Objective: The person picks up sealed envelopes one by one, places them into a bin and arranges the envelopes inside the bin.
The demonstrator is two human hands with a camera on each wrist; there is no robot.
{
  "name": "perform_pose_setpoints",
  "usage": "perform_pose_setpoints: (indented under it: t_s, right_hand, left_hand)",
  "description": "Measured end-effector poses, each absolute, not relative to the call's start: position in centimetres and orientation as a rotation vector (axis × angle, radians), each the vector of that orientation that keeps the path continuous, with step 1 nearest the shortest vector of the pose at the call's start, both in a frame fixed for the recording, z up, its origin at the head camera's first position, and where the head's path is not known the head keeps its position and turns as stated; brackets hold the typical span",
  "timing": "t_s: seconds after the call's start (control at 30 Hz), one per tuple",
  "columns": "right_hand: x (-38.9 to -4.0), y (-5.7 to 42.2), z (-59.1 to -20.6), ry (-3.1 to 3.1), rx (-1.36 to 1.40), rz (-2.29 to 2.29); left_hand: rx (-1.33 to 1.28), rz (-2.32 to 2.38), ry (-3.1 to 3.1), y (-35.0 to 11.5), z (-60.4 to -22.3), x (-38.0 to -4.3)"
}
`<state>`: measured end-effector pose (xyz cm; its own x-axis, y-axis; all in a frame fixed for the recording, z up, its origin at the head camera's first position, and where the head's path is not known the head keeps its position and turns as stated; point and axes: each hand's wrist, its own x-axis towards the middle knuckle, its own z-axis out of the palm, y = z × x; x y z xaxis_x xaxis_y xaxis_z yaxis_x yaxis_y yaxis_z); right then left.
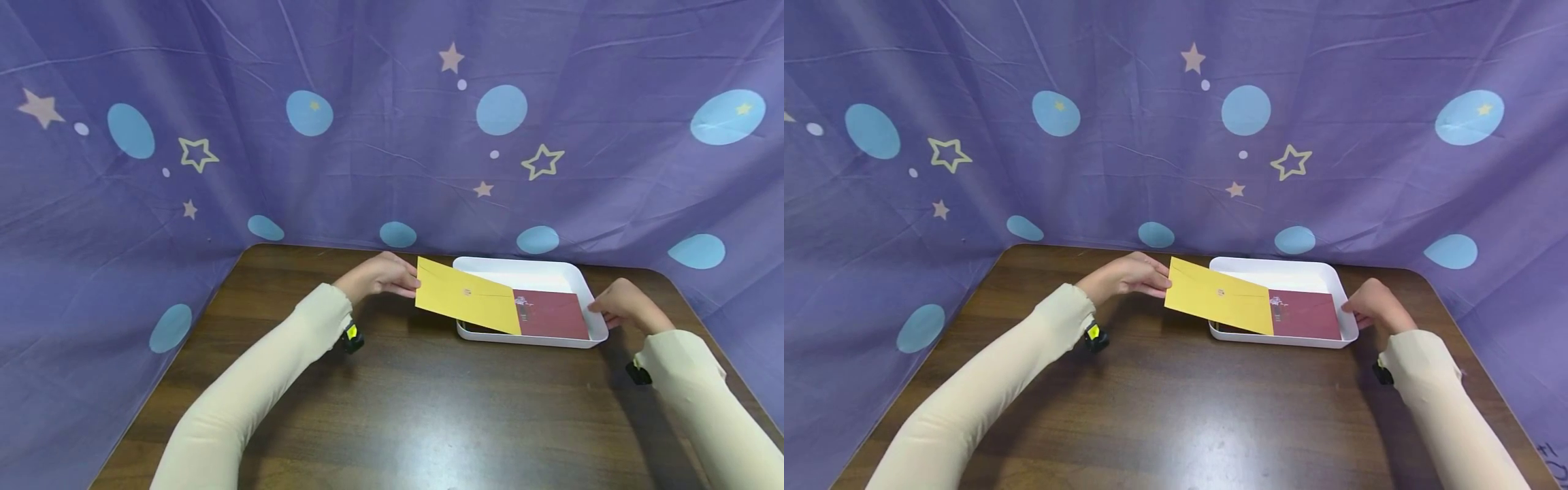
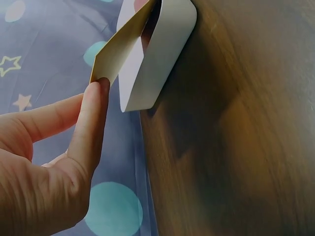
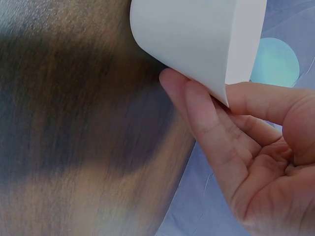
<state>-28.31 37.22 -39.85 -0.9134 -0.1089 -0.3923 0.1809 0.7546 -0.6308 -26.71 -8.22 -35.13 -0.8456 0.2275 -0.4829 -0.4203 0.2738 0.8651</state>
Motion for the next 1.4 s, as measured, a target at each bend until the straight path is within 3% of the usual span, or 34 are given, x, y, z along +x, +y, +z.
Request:
perform_pose_setpoints:
  t_s: [1.4]
  right_hand:
    - [-28.7,37.3,-39.9,2.525,0.106,-0.941]
  left_hand:
    - [-0.202,1.712,1.975,-0.9,-35.3,-27.6]
